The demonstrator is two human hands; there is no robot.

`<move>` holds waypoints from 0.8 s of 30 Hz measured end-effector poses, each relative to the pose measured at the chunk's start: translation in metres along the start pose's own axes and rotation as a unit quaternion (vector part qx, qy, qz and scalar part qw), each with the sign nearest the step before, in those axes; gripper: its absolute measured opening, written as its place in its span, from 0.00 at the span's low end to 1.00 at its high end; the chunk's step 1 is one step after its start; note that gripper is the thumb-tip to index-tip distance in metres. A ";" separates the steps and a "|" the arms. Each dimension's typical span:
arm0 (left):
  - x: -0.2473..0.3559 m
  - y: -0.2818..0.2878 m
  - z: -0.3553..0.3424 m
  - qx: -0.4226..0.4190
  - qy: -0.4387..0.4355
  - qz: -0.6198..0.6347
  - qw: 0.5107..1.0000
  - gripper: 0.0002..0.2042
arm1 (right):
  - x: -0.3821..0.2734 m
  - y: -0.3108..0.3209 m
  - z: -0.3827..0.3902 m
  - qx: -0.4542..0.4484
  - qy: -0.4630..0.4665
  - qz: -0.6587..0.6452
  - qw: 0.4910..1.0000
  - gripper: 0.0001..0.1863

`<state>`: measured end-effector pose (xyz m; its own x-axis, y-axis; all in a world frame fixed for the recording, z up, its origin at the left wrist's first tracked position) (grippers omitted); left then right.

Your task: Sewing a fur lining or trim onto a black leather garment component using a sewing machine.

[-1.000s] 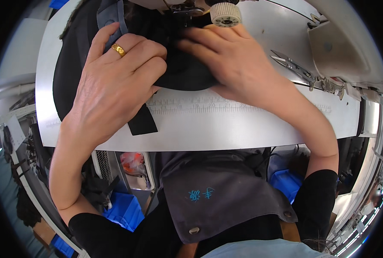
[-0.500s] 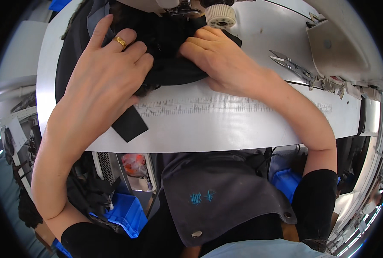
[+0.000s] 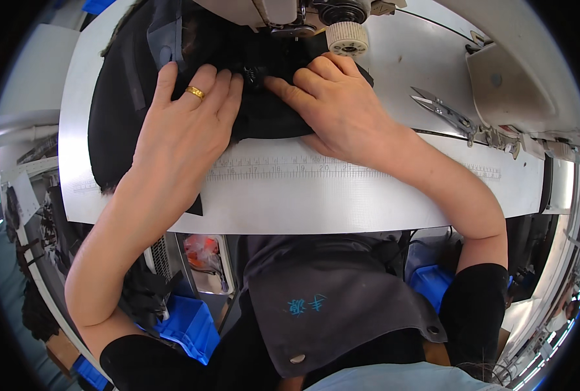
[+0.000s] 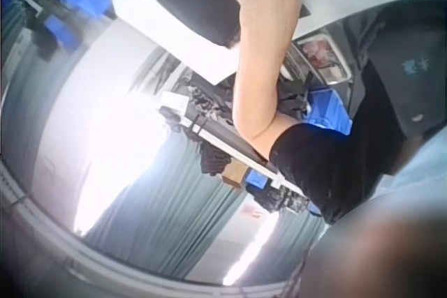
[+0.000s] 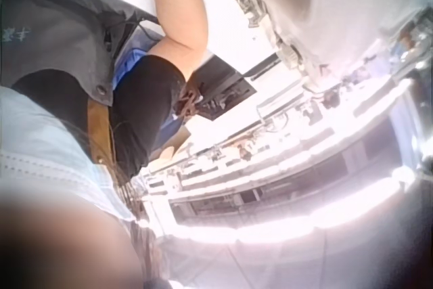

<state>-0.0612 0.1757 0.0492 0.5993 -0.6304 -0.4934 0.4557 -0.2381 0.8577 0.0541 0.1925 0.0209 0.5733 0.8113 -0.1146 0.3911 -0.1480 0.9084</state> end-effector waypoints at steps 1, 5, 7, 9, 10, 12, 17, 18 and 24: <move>0.000 -0.003 -0.002 0.009 0.004 0.021 1.000 0.28 | 0.000 0.000 0.000 -0.001 0.000 0.002 1.000 0.29; 0.002 -0.016 -0.009 -0.006 0.026 -0.002 1.000 0.28 | 0.002 -0.002 -0.002 -0.005 -0.022 0.039 0.999 0.21; -0.003 -0.016 -0.010 0.013 0.043 -0.004 0.999 0.27 | 0.005 -0.002 -0.001 0.001 -0.033 0.064 0.997 0.19; -0.010 -0.021 -0.017 0.045 0.054 -0.013 0.997 0.26 | 0.012 -0.001 0.000 0.051 -0.056 0.117 0.990 0.13; -0.014 -0.021 -0.022 0.077 0.067 -0.023 0.995 0.25 | 0.018 -0.001 -0.001 0.056 -0.063 0.127 0.988 0.09; -0.020 -0.023 -0.034 0.096 0.069 -0.008 0.993 0.24 | 0.030 -0.001 0.001 0.076 -0.054 0.147 0.985 0.07; -0.024 -0.026 -0.058 0.119 0.070 0.024 0.990 0.21 | 0.054 0.005 0.008 0.066 -0.059 0.162 0.983 0.05; -0.016 -0.023 -0.055 0.155 0.050 -0.024 0.986 0.21 | 0.055 0.006 0.013 0.037 -0.065 0.153 0.985 0.05; -0.004 -0.007 -0.046 0.146 0.030 0.038 0.988 0.23 | 0.046 0.024 0.032 0.053 -0.037 0.118 0.991 0.07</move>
<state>-0.0366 0.2134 0.0384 0.6658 -0.6125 -0.4261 0.2038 -0.4000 0.8936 0.1126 0.2077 0.0244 0.7067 0.7047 0.0629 0.3119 -0.3901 0.8663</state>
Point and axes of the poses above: each hand's wrist, its own z-axis away from the middle knuckle, its own y-axis out of the back of the hand, x = y × z, the point moved 7 cm from there along -z, towards the middle knuckle, and after that the axes turned 3 degrees about -x, right-handed, at the moved point
